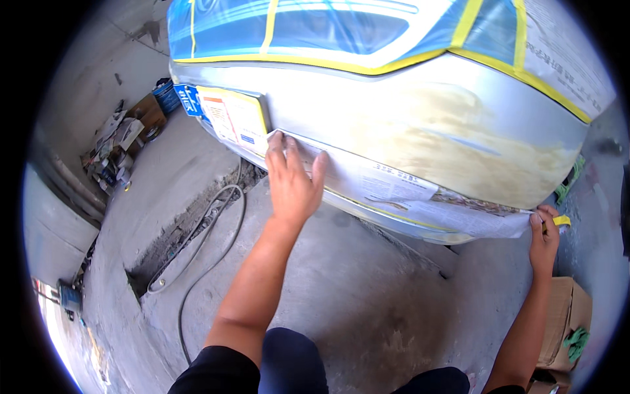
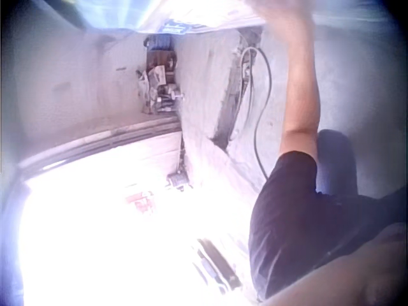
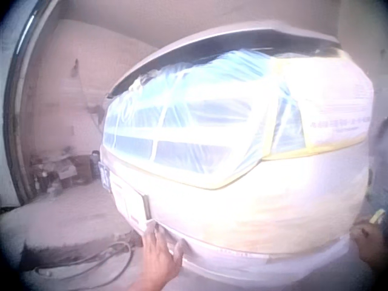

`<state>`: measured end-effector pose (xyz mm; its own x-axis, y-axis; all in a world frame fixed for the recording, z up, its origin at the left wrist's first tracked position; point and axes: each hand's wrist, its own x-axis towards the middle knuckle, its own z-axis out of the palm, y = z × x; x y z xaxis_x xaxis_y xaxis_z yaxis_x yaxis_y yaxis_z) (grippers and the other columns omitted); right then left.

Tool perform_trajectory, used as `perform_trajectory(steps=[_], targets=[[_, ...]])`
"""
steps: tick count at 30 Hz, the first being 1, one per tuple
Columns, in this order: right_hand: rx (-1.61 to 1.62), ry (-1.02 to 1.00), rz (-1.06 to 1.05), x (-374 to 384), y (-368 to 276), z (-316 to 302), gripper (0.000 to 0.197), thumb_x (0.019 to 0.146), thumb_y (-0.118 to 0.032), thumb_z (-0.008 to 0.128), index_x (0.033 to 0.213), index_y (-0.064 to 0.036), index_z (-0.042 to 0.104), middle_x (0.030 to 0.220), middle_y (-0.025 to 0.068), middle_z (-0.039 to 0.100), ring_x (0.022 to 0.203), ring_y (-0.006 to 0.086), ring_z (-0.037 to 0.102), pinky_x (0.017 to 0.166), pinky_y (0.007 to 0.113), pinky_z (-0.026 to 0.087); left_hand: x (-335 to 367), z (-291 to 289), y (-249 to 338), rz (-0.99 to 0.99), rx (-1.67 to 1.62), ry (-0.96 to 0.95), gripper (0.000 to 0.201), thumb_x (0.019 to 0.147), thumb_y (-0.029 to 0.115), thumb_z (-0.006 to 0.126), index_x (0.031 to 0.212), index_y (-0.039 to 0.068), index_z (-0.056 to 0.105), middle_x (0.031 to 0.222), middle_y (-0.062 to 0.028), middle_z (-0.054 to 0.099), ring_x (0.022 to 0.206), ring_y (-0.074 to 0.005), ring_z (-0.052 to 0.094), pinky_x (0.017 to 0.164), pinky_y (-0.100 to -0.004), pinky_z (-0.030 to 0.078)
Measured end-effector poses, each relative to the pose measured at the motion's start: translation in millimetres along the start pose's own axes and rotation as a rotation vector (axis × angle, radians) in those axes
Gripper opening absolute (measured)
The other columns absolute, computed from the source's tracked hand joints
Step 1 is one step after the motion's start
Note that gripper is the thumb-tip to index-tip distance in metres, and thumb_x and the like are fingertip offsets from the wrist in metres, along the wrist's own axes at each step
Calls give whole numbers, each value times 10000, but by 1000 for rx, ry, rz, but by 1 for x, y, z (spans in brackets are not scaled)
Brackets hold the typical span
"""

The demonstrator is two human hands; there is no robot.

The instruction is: The person applies newspaper sheets to the rear bumper of a silver car using yellow masking tape. They smooth the paper against the curved surface and secure the edges with tape to protect the area.

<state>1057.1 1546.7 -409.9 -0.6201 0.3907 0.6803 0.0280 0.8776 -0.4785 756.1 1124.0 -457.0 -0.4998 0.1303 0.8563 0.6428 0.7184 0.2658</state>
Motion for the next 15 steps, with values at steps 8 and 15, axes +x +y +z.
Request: perform_trajectory(steps=[8,15], targets=[[27,-6,-7,2,-2,2,182,968,-125,622,1015,51,624,1168,110,562,1060,207,523,931,293,408,4,15,8,-92,-109,113,699,947,387,637,1253,-189,388,1413,-436,303,1314,-539,334,1102,-580,264],[-78,102,-2,-3,5,-6,206,993,-146,586,1040,49,637,1187,122,572,1072,216,535,945,302,413,3,32,15,-174,-111,156,841,832,415,765,1253,-197,371,1430,-414,302,1331,-539,323,1114,-568,274]])
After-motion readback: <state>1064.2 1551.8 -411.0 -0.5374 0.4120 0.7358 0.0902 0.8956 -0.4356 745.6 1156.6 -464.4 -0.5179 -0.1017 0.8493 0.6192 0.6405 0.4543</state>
